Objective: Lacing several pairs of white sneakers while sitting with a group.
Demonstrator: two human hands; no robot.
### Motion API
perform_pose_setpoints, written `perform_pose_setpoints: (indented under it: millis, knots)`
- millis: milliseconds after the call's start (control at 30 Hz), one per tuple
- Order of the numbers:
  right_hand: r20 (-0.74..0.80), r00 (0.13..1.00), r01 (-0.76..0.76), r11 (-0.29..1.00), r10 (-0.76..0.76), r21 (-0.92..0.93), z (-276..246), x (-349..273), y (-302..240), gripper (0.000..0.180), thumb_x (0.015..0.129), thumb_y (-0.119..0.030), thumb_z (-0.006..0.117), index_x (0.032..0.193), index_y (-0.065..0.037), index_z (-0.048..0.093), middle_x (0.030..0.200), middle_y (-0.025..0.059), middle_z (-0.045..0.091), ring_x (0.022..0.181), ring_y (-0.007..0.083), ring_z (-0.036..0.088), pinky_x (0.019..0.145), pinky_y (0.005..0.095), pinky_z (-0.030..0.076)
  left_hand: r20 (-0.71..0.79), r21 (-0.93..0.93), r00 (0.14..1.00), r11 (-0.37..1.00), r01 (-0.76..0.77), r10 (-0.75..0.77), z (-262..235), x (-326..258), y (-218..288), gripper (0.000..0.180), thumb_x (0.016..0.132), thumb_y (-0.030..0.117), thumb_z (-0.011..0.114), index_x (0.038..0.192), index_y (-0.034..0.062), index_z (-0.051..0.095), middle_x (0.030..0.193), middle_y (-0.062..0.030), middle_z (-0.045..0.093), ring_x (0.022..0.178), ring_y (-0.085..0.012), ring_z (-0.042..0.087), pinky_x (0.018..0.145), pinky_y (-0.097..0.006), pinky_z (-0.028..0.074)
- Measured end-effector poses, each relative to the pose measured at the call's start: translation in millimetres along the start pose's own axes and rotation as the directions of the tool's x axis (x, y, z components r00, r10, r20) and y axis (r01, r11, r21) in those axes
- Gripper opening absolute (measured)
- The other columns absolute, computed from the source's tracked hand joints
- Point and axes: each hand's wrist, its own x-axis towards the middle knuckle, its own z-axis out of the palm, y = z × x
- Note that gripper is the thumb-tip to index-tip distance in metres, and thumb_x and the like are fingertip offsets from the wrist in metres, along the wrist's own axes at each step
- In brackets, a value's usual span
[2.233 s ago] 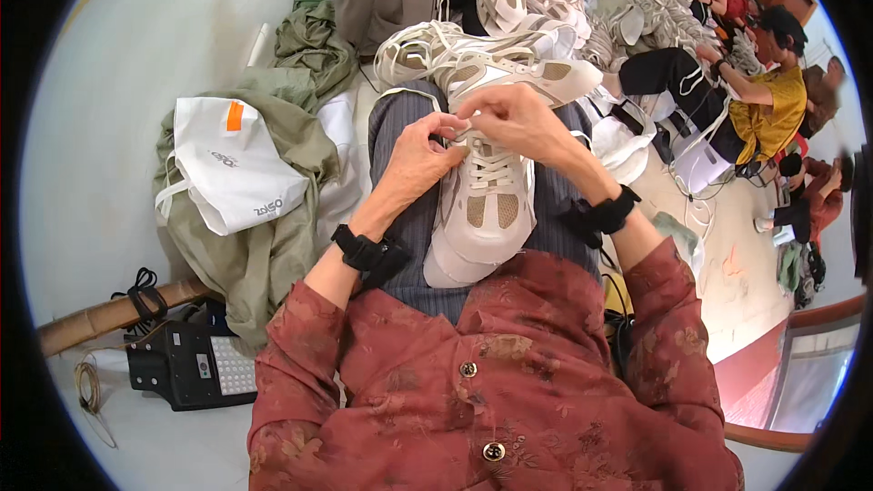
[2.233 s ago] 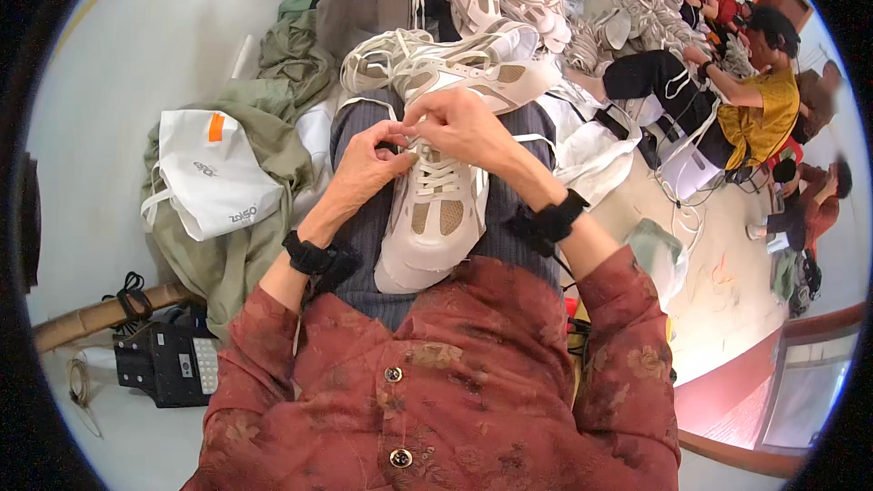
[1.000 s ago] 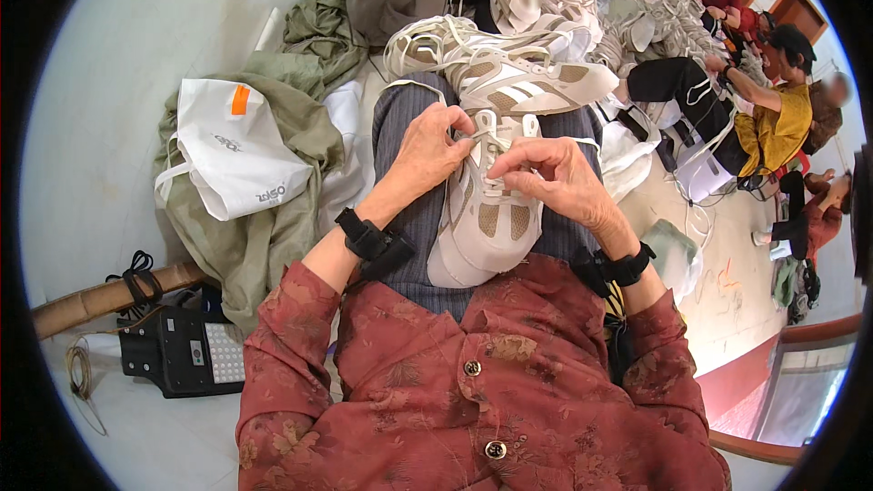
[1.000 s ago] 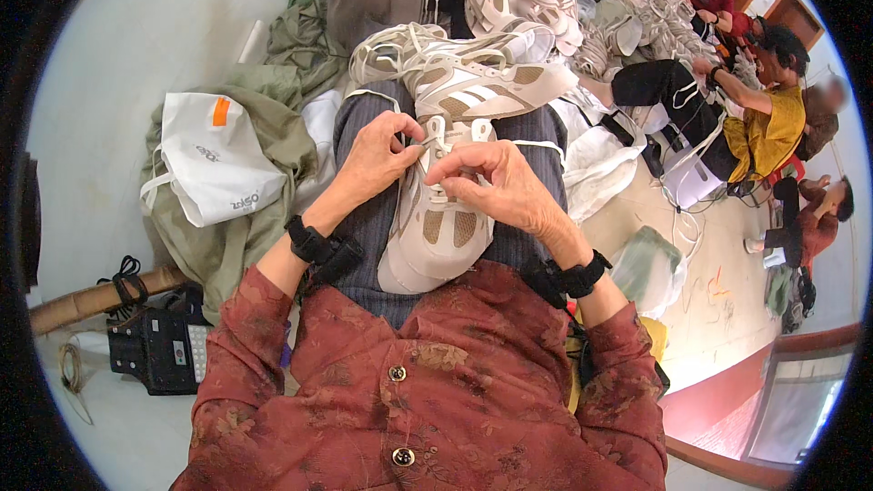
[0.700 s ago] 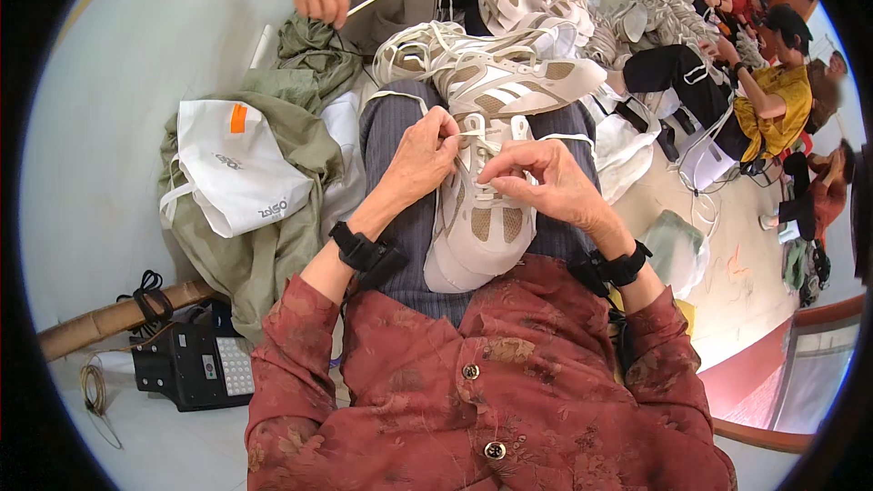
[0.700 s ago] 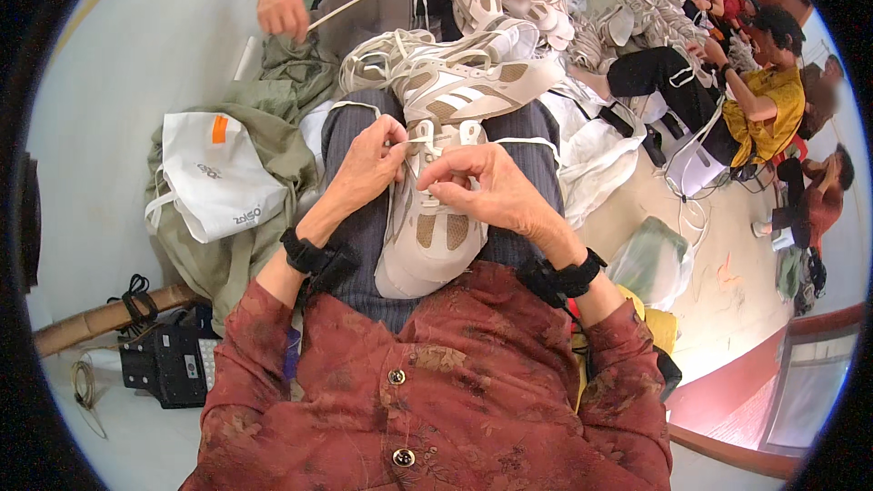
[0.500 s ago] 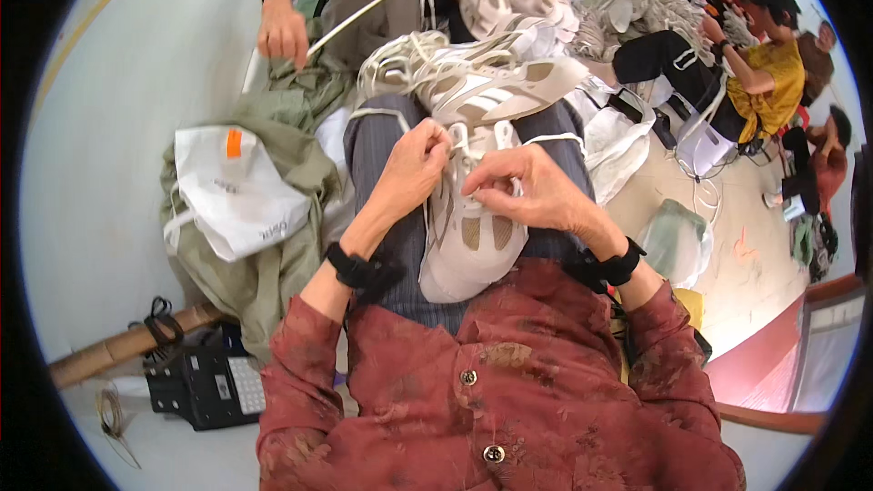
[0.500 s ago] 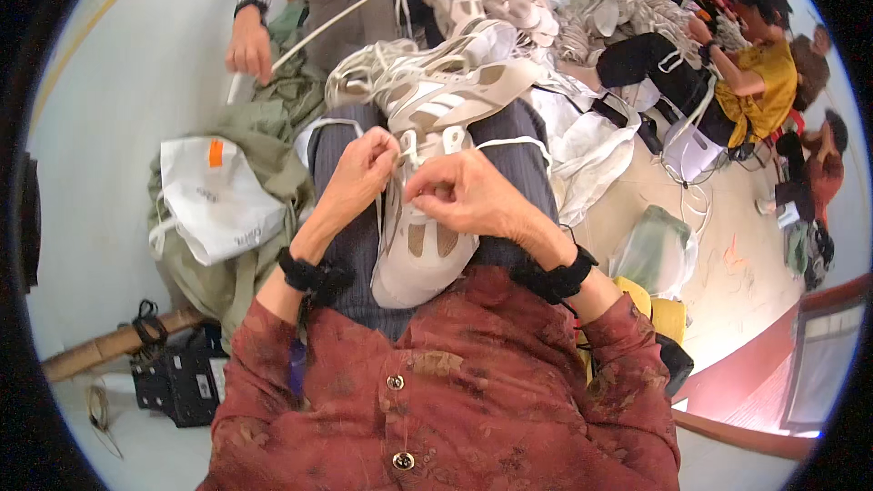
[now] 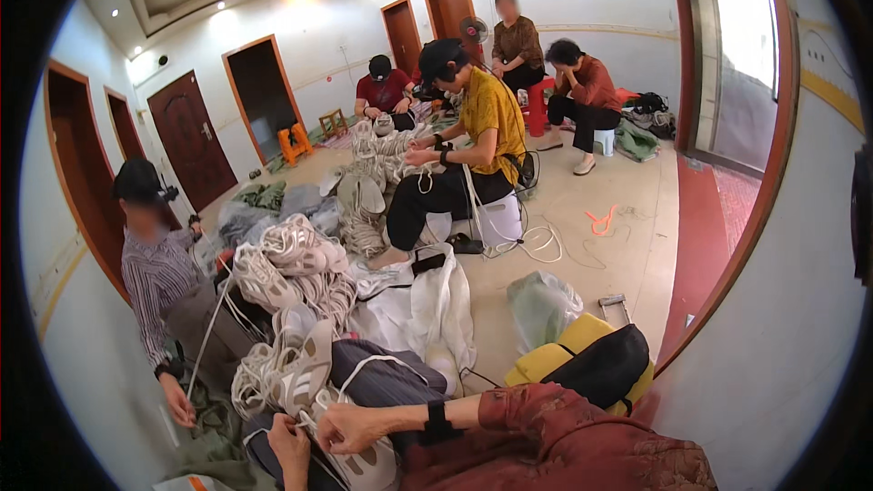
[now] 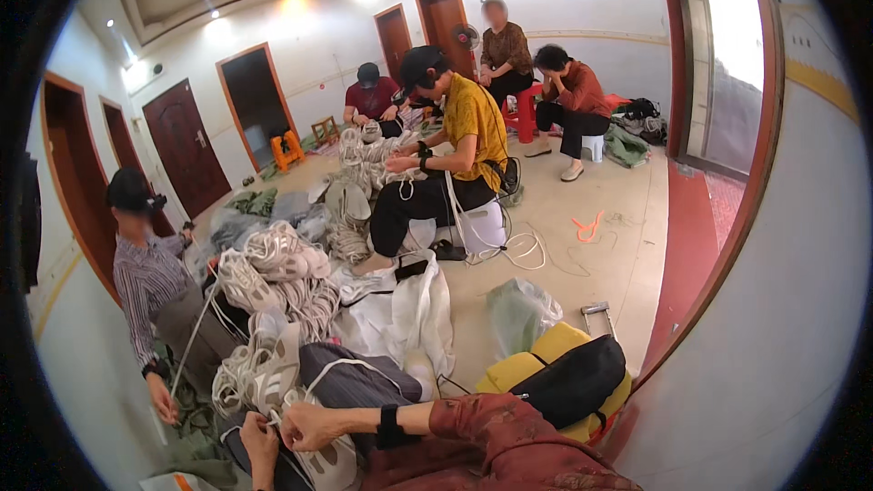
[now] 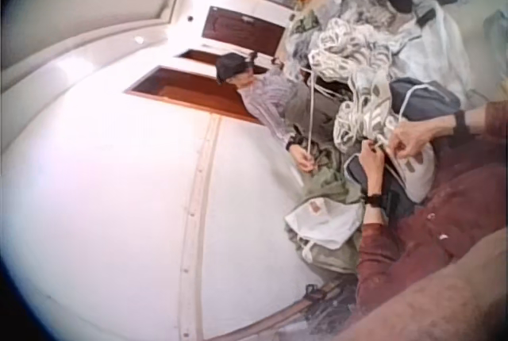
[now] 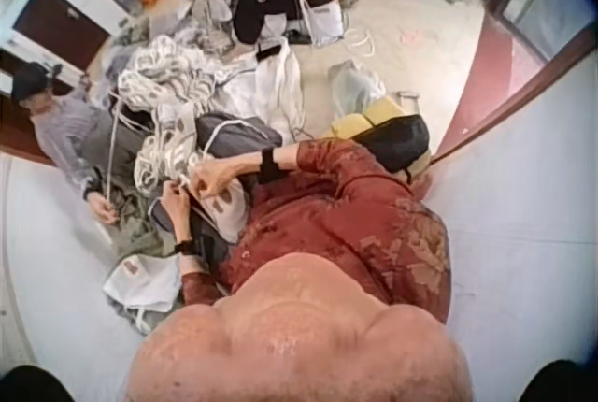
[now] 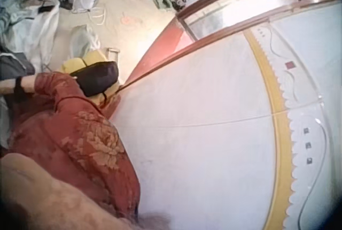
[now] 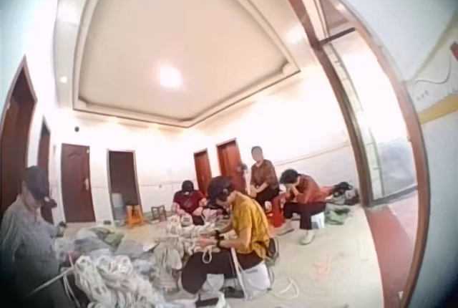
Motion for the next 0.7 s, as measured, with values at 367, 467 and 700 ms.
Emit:
perform_pose_setpoints:
  millis: [367,467,700]
  knots:
    - [-0.122,0.991,0.063,0.995,-0.054,0.071,-8,-5,7,0.014,0.066,-0.011,0.065,0.075,-0.002,0.071,0.065,0.0105,0.065,0.060,0.0205,0.063,0.056,0.0321,0.048,-0.007,0.150,0.982,0.971,-0.184,0.187,13,16,-29,0.009,0.082,0.002,0.052,0.076,-0.0038,0.054,0.064,-0.0235,0.055,0.065,-0.0443,0.055,0.061,-0.051,0.039]
    - [-0.113,0.991,0.086,0.993,-0.077,0.077,-6,-5,12,0.013,0.069,-0.011,0.065,0.078,-0.003,0.071,0.067,0.0087,0.065,0.060,0.0191,0.062,0.056,0.0316,0.048,-0.053,0.111,0.977,0.973,-0.201,0.207,9,13,-25,0.013,0.083,-0.001,0.050,0.072,-0.0054,0.053,0.057,-0.0220,0.053,0.056,-0.0405,0.057,0.055,-0.046,0.042]
    - [-0.078,0.997,0.038,0.991,-0.028,0.131,-9,-3,7,0.011,0.076,-0.011,0.066,0.082,-0.004,0.071,0.069,0.0052,0.064,0.061,0.0138,0.058,0.057,0.0288,0.046,0.085,-0.122,0.990,0.985,0.123,-0.113,-5,11,3,0.013,0.084,-0.001,0.051,0.072,-0.0049,0.054,0.059,-0.0209,0.055,0.057,-0.0380,0.058,0.058,-0.047,0.043]
